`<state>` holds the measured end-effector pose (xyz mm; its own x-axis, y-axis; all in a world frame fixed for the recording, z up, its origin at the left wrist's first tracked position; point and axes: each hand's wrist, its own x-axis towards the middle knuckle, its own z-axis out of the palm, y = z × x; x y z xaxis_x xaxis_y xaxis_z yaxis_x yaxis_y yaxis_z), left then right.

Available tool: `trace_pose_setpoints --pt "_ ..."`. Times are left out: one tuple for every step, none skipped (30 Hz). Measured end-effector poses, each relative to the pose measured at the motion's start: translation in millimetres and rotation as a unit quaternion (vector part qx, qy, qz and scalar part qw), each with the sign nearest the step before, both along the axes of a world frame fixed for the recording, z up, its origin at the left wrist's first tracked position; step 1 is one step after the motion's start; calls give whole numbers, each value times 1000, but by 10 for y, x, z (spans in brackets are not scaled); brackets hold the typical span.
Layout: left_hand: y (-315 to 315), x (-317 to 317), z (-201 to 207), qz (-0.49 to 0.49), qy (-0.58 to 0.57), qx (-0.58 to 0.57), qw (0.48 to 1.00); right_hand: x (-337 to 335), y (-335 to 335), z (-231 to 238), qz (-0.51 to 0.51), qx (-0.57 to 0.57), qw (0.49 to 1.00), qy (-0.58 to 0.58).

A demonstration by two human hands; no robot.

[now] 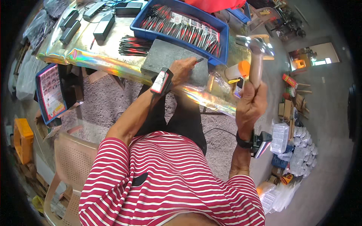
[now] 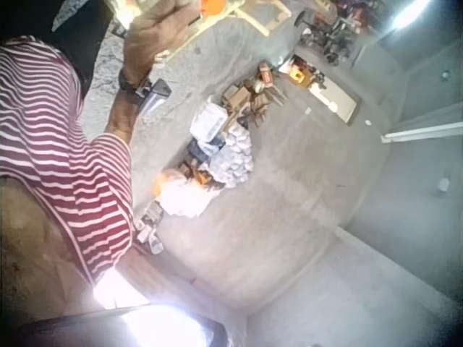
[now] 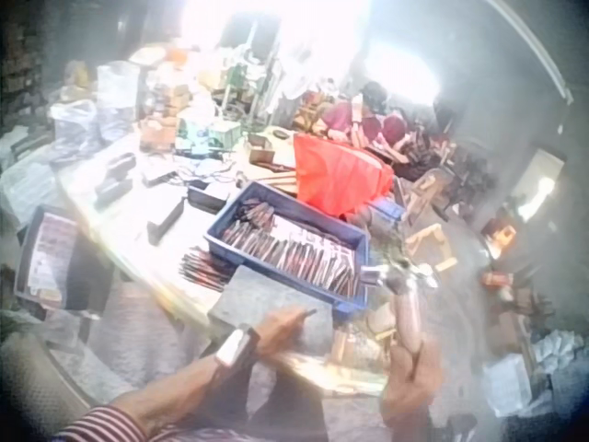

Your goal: The person joins small metal rods with black plastic connectors, using a hammer to tap the pieces into place on a metal block before sorting the finished items.

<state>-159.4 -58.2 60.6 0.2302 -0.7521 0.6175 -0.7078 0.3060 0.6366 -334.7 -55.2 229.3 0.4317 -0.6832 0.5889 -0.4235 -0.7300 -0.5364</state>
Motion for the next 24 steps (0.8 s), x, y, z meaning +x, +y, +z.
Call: trace_pose_setpoints --pt "-5 -14 27 -6 5 -4 1000 9 -62 -126 18 -97 995 -1" --pt "-6 -43 24 -13 14 -6 1000 -17 -110 -264 35 -191 981 1" --pt "3 -68 18 -16 16 -6 1000 -99 -111 -361 0 -118 962 247" --pt "17 -49 20 -9 10 7 1000 -8 -165 -445 -11 -110 959 261" --pt "22 -34 26 -2 3 19 1000 -24 -169 -443 -8 -78 972 221" --pt "2 -21 37 0 3 18 1000 -32 -157 -415 -5 -46 983 180" --pt "-11 -16 31 -3 0 -1 1000 -38 -146 -428 -4 -44 983 180" --pt "-14 -12 22 -6 -3 -20 1000 -41 -139 -440 -13 -20 988 155" --pt "3 -11 4 -5 -3 -18 1000 -43 -135 -454 -21 3 991 129" --pt "-1 -30 24 -7 -7 -4 1000 -65 -146 -494 -25 2 992 127" --pt "2 -17 51 -5 -13 8 1000 -53 -164 -583 -27 6 993 116" --pt "6 -8 64 -5 -15 4 1000 -39 -179 -674 -29 11 994 105" --pt "0 -10 63 -13 -4 7 1000 -32 -183 -755 -6 32 995 92" --pt "17 -9 75 -17 6 14 1000 -2 -228 -949 25 152 988 34" --pt "26 -16 90 -16 10 10 1000 -31 -241 -1069 22 279 960 14" --pt "37 -13 110 -14 8 10 1000 -11 -184 -1106 19 402 915 -4" --pt "42 -19 121 -18 20 11 1000 4 -160 -1202 20 403 915 -6" --pt "29 -11 127 -21 32 11 999 17 -149 -1320 33 482 871 -88" --pt "19 9 128 -11 8 31 999 45 -130 -1388 43 554 814 -169" --pt "4 36 133 -13 5 35 999 72 -126 -1425 42 557 811 -173" --pt "-18 66 140 -6 52 31 998 100 -124 -1448 43 575 797 -181" --pt "-36 67 194 -4 99 29 995 93 -119 -1481 38 593 781 -191" --pt "-59 121 232 -2 133 49 990 109 -109 -1472 30 618 761 -196" --pt "-126 228 259 -4 129 33 991 132 -113 -1476 22 622 756 -202"
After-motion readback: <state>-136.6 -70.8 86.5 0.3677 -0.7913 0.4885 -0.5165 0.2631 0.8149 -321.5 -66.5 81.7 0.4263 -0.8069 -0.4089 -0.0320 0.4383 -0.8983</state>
